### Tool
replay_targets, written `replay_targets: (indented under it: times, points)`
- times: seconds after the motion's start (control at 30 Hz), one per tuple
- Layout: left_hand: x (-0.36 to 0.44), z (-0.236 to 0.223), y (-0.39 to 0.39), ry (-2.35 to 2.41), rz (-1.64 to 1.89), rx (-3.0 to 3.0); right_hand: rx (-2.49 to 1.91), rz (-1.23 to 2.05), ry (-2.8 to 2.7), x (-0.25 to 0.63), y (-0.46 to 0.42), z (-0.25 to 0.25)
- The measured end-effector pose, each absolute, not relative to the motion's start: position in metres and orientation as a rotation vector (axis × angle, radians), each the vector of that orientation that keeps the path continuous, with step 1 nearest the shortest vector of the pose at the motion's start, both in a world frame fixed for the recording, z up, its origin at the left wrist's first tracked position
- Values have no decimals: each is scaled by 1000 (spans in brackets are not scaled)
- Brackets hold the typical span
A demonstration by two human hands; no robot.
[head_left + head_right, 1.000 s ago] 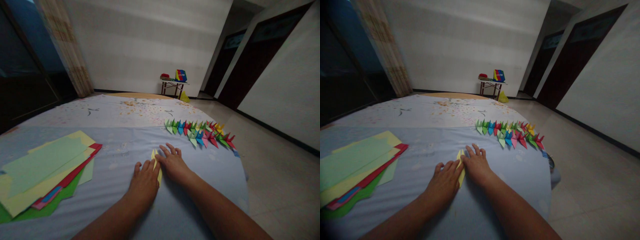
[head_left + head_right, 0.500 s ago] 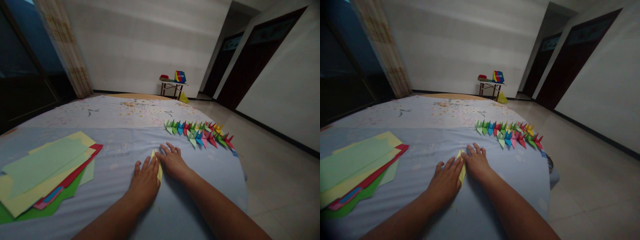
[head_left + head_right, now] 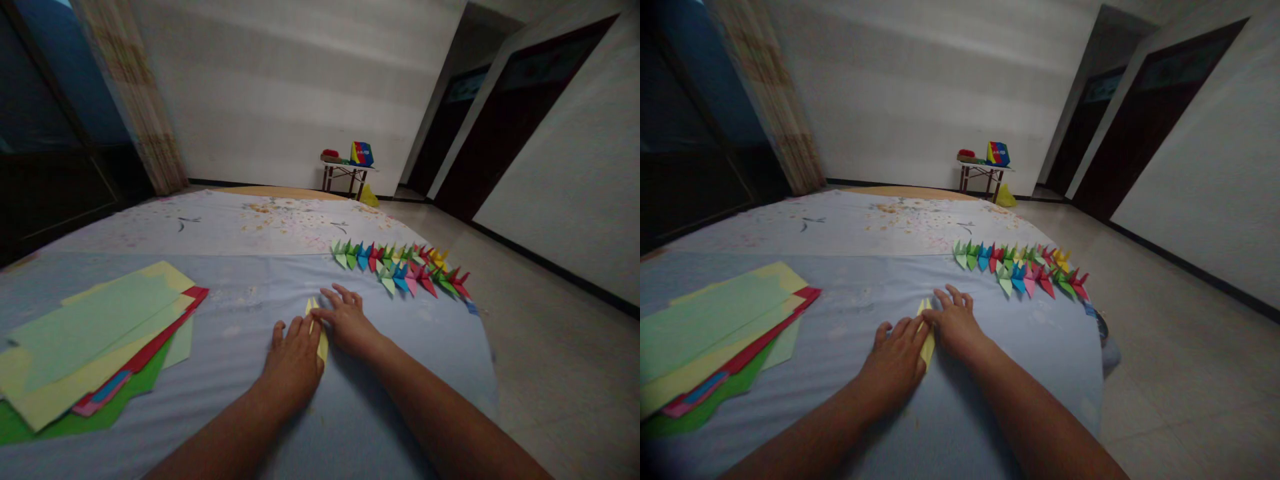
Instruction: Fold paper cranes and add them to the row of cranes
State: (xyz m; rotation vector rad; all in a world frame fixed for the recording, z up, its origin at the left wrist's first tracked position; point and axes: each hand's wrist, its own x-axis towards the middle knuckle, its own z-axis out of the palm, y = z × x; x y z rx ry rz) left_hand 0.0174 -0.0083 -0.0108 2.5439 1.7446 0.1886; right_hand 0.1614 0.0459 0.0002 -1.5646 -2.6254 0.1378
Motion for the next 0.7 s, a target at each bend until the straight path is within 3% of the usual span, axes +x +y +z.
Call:
replay_targets:
  times: [0.7]
  points:
    - [16, -14, -6, 1775, 187, 2505, -1534, 56, -2582, 159, 60, 3]
